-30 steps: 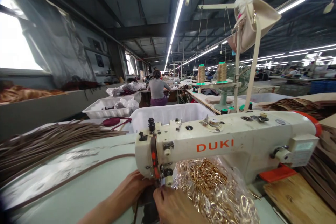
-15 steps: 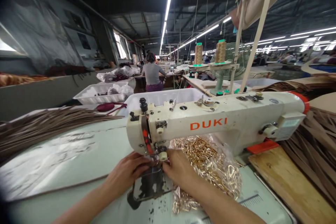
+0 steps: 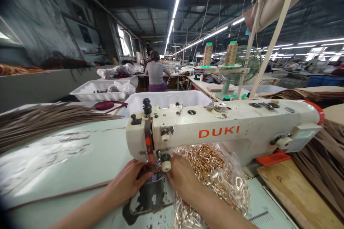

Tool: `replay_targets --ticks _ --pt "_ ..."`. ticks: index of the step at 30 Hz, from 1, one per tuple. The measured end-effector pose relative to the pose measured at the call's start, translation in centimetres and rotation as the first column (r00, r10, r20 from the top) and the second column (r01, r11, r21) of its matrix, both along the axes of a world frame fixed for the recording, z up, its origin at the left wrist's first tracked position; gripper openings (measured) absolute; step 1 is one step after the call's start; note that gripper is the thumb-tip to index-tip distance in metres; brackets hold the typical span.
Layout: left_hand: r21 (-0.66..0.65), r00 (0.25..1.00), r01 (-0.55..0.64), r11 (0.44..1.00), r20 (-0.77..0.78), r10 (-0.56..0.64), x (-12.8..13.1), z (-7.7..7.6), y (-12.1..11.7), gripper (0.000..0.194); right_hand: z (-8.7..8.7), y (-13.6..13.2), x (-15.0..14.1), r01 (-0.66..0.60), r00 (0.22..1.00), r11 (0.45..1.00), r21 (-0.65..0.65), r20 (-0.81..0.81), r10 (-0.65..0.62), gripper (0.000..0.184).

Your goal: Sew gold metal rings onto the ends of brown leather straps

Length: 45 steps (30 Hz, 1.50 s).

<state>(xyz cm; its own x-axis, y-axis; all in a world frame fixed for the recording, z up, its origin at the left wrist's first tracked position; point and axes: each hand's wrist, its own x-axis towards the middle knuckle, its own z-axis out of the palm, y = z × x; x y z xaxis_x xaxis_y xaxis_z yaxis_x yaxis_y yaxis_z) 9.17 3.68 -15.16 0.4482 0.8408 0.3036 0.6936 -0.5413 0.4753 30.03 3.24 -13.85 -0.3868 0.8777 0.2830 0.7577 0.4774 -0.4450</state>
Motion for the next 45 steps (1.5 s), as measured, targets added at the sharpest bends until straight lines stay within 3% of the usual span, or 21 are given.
replay_targets --ticks 6,21,27,34,36,40,45 --pt "0.044 1.000 0.016 0.999 -0.002 -0.016 0.3 -0.3 0.0 0.021 0.5 -0.2 -0.2 -0.033 0.999 0.999 -0.013 0.041 0.033 0.028" --pt "0.078 0.999 0.031 0.996 0.015 -0.032 0.3 -0.6 0.6 0.025 0.0 0.1 -0.1 -0.013 0.995 1.000 0.014 0.097 0.012 0.020" --pt "0.051 1.000 0.016 0.999 -0.002 -0.016 0.3 -1.1 0.4 0.028 0.1 0.2 0.1 -0.028 0.993 0.999 0.028 0.112 0.025 0.021" --pt "-0.040 0.999 -0.008 0.999 -0.035 0.007 0.1 -1.1 0.8 0.017 0.1 0.5 0.3 -0.031 0.992 0.999 -0.018 0.125 0.033 0.015" --pt "-0.063 0.999 -0.005 0.998 -0.045 0.002 -0.1 -0.8 0.5 0.018 0.2 0.5 0.6 -0.029 0.992 0.999 -0.045 0.124 0.034 0.010" --pt "-0.154 0.995 0.045 0.987 -0.081 -0.058 -0.2 0.9 -2.1 0.027 0.4 0.1 0.7 -0.003 0.988 0.998 -0.059 0.153 0.012 0.029" --pt "-0.345 0.961 0.229 0.910 -0.068 -0.268 0.5 3.7 -6.2 0.023 0.6 -0.7 -0.6 0.032 0.972 0.998 0.046 0.230 -0.042 0.025"
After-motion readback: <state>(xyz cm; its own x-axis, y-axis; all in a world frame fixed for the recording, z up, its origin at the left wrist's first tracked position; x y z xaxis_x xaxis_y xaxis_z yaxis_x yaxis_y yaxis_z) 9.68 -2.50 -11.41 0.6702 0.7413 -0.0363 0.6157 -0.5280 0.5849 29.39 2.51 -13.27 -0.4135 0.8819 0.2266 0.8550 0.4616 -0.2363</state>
